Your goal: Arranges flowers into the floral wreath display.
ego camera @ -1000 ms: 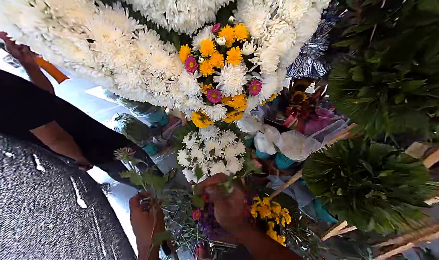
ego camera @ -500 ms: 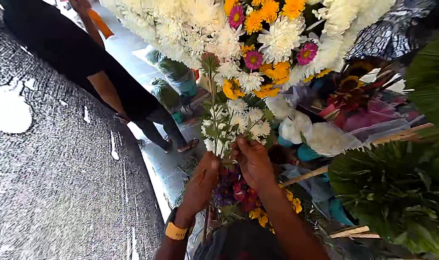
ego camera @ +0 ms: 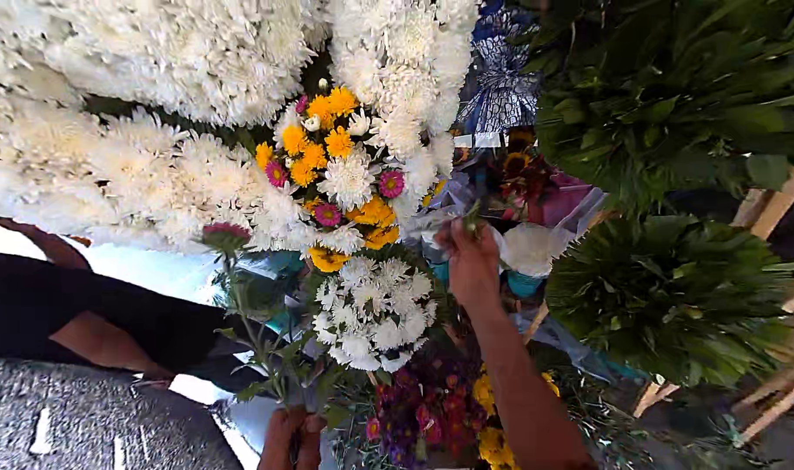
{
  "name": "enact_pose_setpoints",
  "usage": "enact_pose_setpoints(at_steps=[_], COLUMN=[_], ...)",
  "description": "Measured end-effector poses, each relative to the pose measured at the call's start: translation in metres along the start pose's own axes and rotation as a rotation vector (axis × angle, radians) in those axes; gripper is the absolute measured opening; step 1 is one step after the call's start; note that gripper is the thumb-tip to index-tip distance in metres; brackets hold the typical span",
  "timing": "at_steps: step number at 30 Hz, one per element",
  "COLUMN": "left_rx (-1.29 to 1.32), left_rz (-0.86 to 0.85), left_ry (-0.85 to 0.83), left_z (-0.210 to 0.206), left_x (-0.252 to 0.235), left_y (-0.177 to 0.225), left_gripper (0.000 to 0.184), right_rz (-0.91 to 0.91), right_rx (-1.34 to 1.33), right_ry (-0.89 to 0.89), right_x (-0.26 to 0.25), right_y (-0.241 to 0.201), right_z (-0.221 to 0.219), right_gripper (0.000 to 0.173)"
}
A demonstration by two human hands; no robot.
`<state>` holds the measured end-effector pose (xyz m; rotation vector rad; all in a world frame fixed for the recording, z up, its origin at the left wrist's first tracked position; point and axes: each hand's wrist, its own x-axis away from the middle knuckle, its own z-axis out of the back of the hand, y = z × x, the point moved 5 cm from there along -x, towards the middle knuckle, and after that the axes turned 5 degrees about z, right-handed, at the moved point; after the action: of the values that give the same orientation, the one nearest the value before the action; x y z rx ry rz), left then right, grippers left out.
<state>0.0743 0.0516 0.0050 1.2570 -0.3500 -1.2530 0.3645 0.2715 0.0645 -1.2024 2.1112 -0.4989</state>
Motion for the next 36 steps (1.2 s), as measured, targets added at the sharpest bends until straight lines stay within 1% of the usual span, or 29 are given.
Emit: enact_pose_setpoints(at_steps=[2, 3, 5, 9, 12, 14, 16, 20, 22, 26, 27, 30, 32, 34, 36], left_rx=[0.006, 0.019, 0.041, 0.063, 0.061, 0.054, 0.045, 0.064, 0.056, 0.066, 0.071, 0.062, 0.057, 0.055, 0.038], left_rz=[0.023, 0.034, 0.054, 0.07, 0.063, 0.068, 0.083, 0.133, 0.15, 0.15, 0.158, 0.173, 0.174, 0.178, 0.158], left_ry=[0.021, 0.026, 0.025, 0.005, 0.015, 0.027, 0.032, 0.038, 0.032, 0.021, 0.021, 0.014, 0.008, 0.007, 0.016], left_z=[0.008, 0.01, 0.009, 0.005, 0.007, 0.009, 0.013, 0.016, 0.015, 0.012, 0.011, 0.006, 0.003, 0.002, 0.007], left_x=[0.004, 0.006, 0.008, 0.011, 0.013, 0.014, 0.016, 0.02, 0.02, 0.014, 0.013, 0.007, 0.003, 0.002, 0.002], left_y=[-0.004, -0.003, -0.001, 0.002, 0.003, 0.002, -0.001, -0.006, -0.007, -0.004, -0.003, 0.001, 0.005, 0.006, 0.003], left_gripper=[0.014, 0.012, 0.009, 0.006, 0.005, 0.006, 0.007, 0.006, 0.006, 0.005, 0.005, 0.008, 0.01, 0.013, 0.02], right_rz=[0.197, 0.261, 0.299, 0.285, 0.139, 0.059, 0.018, 0.017, -0.011, -0.042, -0.035, -0.02, -0.023, -0.036, -0.054], right_rx=[-0.011, -0.001, 0.099, 0.416, 0.683, 0.841, 0.946, 0.951, 0.969, 1.099, 1.123, 1.102, 1.126, 1.136, 1.067], right_ry=[0.096, 0.147, 0.17, 0.067, -0.023, -0.083, -0.123, -0.116, -0.137, -0.206, -0.227, -0.237, -0.233, -0.276, -0.342], right_x=[-0.055, -0.078, -0.113, -0.144, -0.155, -0.158, -0.16, -0.161, -0.163, -0.165, -0.166, -0.166, -0.162, -0.161, -0.158], right_y=[-0.026, -0.034, -0.036, -0.018, 0.008, 0.018, 0.023, 0.032, 0.037, 0.03, 0.028, 0.029, 0.032, 0.034, 0.024], right_z=[0.008, 0.007, -0.004, -0.043, -0.066, -0.077, -0.082, -0.081, -0.083, -0.094, -0.096, -0.096, -0.099, -0.1, -0.095], right_gripper=[0.027, 0.028, 0.027, 0.028, 0.029, 0.024, 0.02, 0.021, 0.02, 0.031, 0.031, 0.027, 0.031, 0.031, 0.033])
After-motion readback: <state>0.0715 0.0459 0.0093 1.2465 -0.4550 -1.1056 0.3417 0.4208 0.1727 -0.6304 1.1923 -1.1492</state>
